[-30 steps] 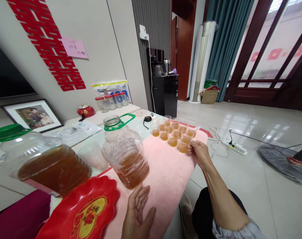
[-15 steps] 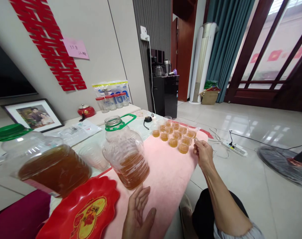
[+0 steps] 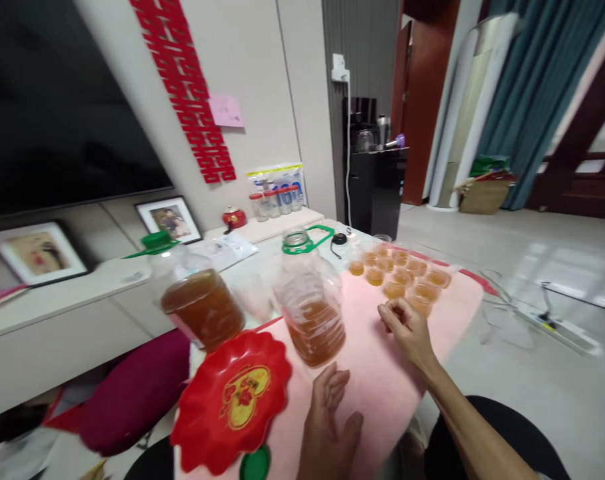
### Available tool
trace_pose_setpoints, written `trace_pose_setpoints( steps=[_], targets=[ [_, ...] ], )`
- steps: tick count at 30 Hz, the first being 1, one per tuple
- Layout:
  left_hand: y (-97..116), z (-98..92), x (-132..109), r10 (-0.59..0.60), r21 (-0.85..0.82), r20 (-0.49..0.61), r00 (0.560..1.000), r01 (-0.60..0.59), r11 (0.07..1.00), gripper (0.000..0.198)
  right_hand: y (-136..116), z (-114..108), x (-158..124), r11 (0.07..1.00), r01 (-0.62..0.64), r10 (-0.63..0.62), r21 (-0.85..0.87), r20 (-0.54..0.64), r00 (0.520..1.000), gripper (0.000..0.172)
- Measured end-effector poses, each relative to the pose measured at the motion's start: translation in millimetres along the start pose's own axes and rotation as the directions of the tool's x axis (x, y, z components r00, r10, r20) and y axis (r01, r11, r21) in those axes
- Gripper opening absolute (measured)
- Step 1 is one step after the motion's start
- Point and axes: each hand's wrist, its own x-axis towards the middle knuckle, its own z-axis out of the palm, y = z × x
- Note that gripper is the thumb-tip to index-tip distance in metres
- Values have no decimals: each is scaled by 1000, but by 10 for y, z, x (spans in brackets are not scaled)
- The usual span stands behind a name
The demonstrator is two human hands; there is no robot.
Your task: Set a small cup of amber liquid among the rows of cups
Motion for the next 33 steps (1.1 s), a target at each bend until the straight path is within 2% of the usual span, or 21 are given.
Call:
trace_pose_setpoints(
  steps=[2,4,6,8,11,13,15,18,23,26,31,33],
  targets=[
    [27,33,-31,18,-53,-50,999,-21,998,80,-5,84,10,1000,-6,5,4,47,999,47],
    [117,41,-69,-36,-70,-21,999,35,997,79,-1,148,40,1000,-25,24,9,72,997,50],
    [277,-4,-106,-92,-42,-51,994,90,995,71,4,199,82,999,-51,50,17,82,995,54],
    [493,-118,-128,-76,30,-116,990,80,996,57,-5,240,126,996,-84,82,20,84,993,56],
    [886,-399,-105,16,183,-169,986,15,983,47,-53,289,175,991,-134,132,19,80,988,58],
    [1167,-615,-43,111,368,-246,963,-13,930,41,-98,317,194,986,-165,163,24,86,983,58],
    [1438,-822,54,187,532,-294,937,-2,846,37,-135,346,206,980,-195,191,29,97,977,56],
    [1765,-1076,261,306,698,-264,915,-38,715,34,-151,394,220,973,-229,225,28,101,969,55],
    [2033,-1282,715,384,867,-140,913,-74,493,32,-73,495,235,964,-266,263,28,85,961,56],
    [2091,-1265,976,344,944,-21,939,-94,315,36,12,554,238,959,-281,278,21,83,957,57],
    [2119,-1135,1318,155,992,114,981,-105,-66,42,154,604,243,953,-304,304,-13,102,947,57],
    [2105,-1096,1428,100,978,141,985,-123,-170,43,188,608,247,951,-309,310,-31,106,945,57]
  ],
)
